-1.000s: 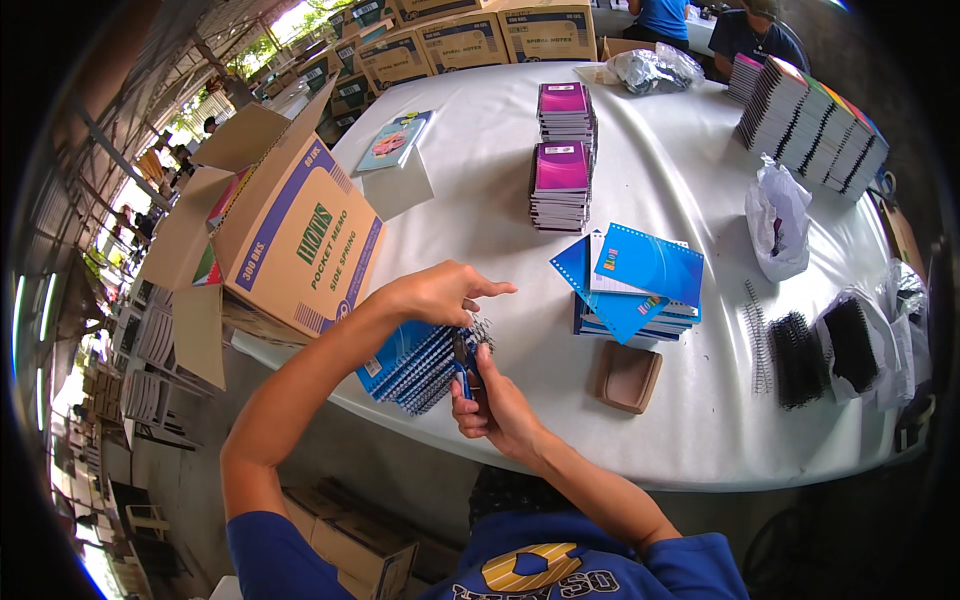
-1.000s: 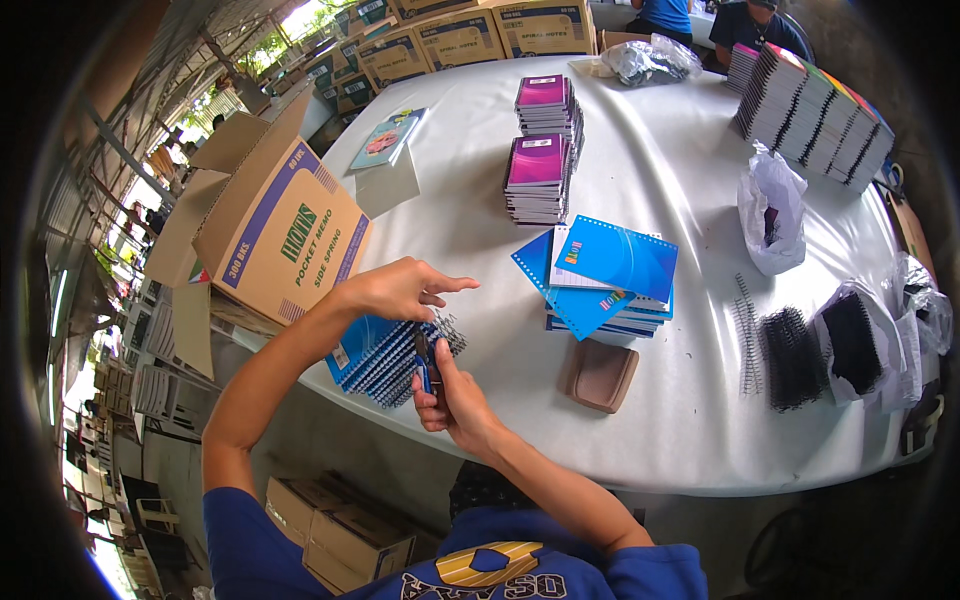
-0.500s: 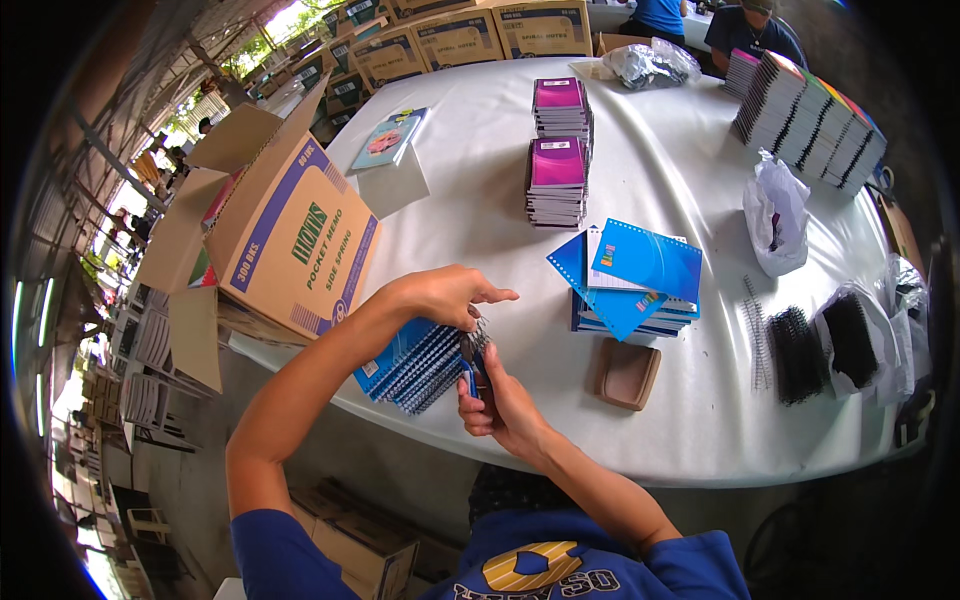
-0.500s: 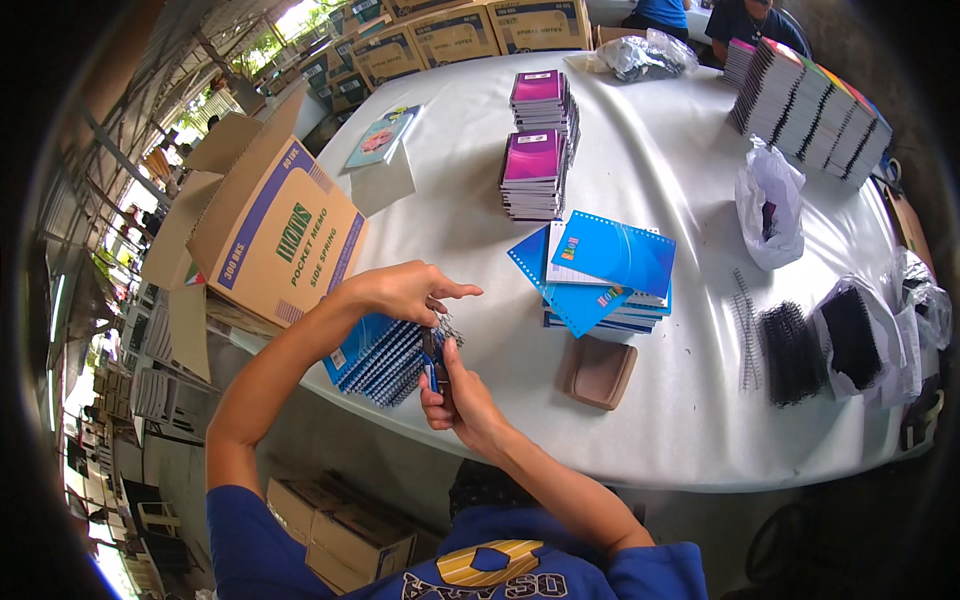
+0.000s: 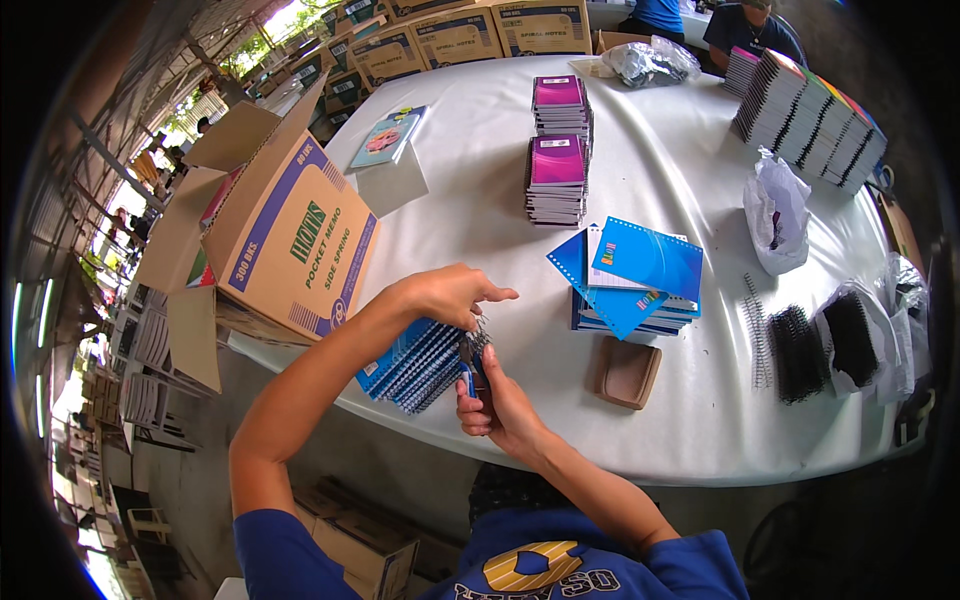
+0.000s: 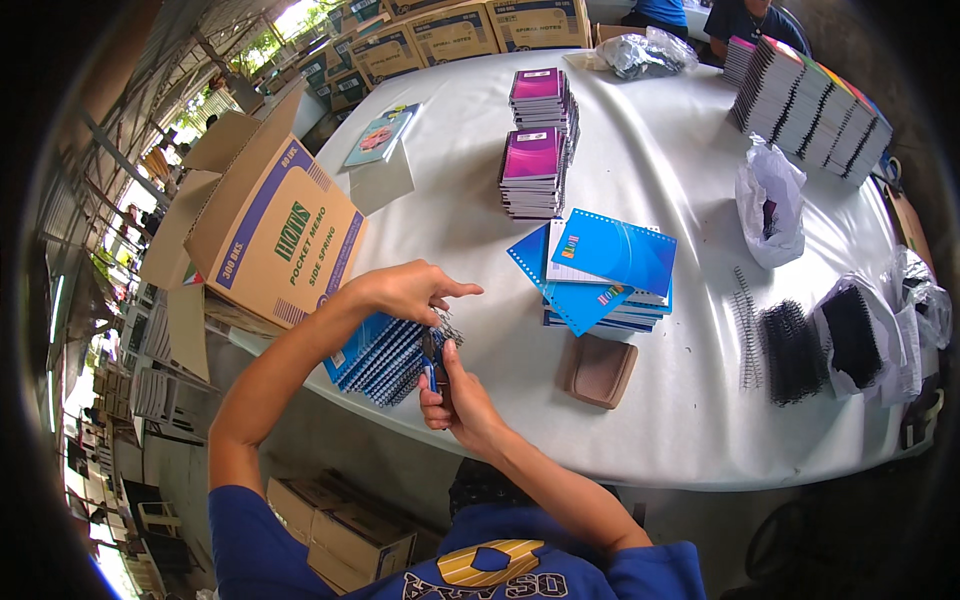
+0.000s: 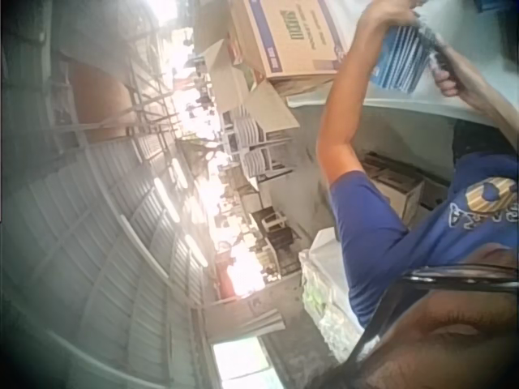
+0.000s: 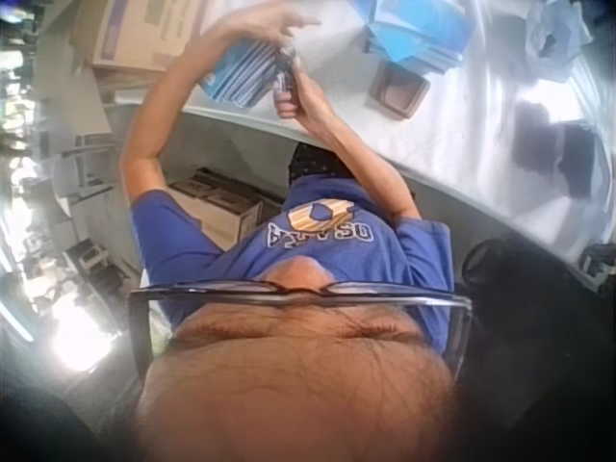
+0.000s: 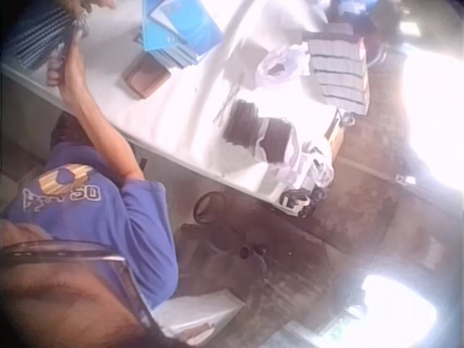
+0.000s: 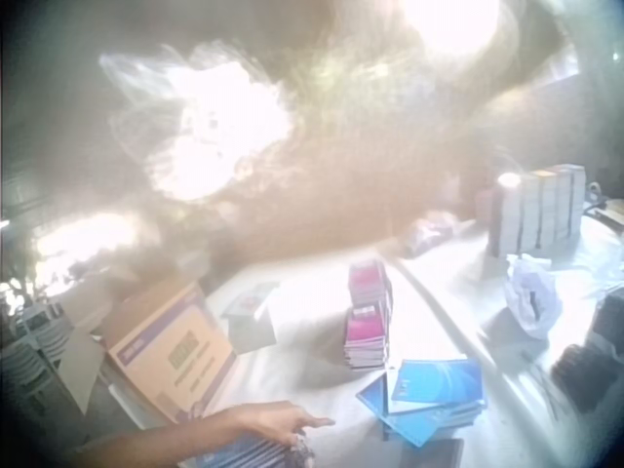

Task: The person assembles notebooks by threading wire spirals through the holes of paper stacks and notebook covers using their hands and small pliers.

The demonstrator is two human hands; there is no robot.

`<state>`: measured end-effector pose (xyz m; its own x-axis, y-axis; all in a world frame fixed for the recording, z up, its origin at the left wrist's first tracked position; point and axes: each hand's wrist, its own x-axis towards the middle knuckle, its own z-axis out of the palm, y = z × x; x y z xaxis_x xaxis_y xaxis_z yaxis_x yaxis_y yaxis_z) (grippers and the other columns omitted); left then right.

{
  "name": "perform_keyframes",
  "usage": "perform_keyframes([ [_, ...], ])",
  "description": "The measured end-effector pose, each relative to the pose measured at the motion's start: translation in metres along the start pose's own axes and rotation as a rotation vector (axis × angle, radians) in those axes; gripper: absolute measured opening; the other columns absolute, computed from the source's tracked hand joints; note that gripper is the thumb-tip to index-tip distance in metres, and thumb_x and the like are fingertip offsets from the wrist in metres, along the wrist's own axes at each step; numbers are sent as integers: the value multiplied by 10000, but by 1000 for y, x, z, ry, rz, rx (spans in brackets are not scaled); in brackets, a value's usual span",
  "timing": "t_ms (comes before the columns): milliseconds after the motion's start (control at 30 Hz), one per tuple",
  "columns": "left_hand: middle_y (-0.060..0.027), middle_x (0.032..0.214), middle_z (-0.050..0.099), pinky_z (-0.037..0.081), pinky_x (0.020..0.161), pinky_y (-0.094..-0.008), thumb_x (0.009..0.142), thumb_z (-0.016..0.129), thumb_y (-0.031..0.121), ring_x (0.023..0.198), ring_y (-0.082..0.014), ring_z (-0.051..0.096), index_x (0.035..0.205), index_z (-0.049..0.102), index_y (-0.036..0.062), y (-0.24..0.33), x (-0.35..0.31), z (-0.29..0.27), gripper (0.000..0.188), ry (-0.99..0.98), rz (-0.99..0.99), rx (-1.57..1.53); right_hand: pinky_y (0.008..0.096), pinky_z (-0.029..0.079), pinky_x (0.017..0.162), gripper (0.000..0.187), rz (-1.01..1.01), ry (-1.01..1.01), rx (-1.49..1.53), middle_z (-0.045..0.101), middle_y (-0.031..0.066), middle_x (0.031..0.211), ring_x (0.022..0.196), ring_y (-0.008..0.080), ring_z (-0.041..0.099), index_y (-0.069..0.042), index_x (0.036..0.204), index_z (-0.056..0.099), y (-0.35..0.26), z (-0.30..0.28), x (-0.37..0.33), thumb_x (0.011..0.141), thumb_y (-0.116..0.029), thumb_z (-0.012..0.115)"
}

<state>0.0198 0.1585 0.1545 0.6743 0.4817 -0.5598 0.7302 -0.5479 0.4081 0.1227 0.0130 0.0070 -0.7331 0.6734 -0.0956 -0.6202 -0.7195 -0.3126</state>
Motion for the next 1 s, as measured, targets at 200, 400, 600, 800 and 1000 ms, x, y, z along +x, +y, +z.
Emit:
perform_keyframes([
  [200, -258, 1299, 568, 528, 966, -385, 757, 670, -51, 1132, -328, 629, 1468, 404, 210, -15, 0, 4, 803, -5, 13, -81, 317, 495, 678, 760, -55, 311, -234, 562, 29, 785, 698, 166, 564, -39, 1005, 570, 5, 32, -12, 930, -722, 244],
  [400, -235, 1381, 513, 506, 996, -371, 775, 655, -66, 1188, -324, 594, 1472, 400, 192, -21, 9, 2, 785, -63, -17, -196, 329, 516, 720, 789, -47, 260, -228, 588, 49, 823, 755, 174, 597, -42, 1027, 579, -2, 25, -13, 921, -735, 216],
  [600, -220, 1378, 526, 503, 975, -357, 818, 650, -31, 1181, -301, 601, 1466, 408, 140, -28, 23, 10, 713, -137, -11, -180, 317, 496, 673, 779, -45, 265, -216, 578, 42, 814, 734, 172, 580, -45, 1002, 576, -2, 23, -11, 925, -735, 223],
  [800, -239, 1327, 563, 510, 930, -341, 827, 627, -11, 1111, -266, 638, 1449, 428, 89, -26, 27, 9, 661, -183, -20, -139, 307, 464, 623, 744, -60, 238, -209, 552, 29, 774, 688, 161, 539, -51, 966, 565, -8, 9, -4, 934, -724, 249],
  [1000, -241, 1219, 634, 526, 900, -345, 794, 623, -7, 1077, -251, 660, 1430, 459, 88, -23, 30, 11, 664, -164, -9, 1, 300, 494, 625, 738, 37, -177, 81, 548, 17, 755, 680, 157, 562, -43, 986, 578, -1, -17, -6, 934, -717, 283],
])
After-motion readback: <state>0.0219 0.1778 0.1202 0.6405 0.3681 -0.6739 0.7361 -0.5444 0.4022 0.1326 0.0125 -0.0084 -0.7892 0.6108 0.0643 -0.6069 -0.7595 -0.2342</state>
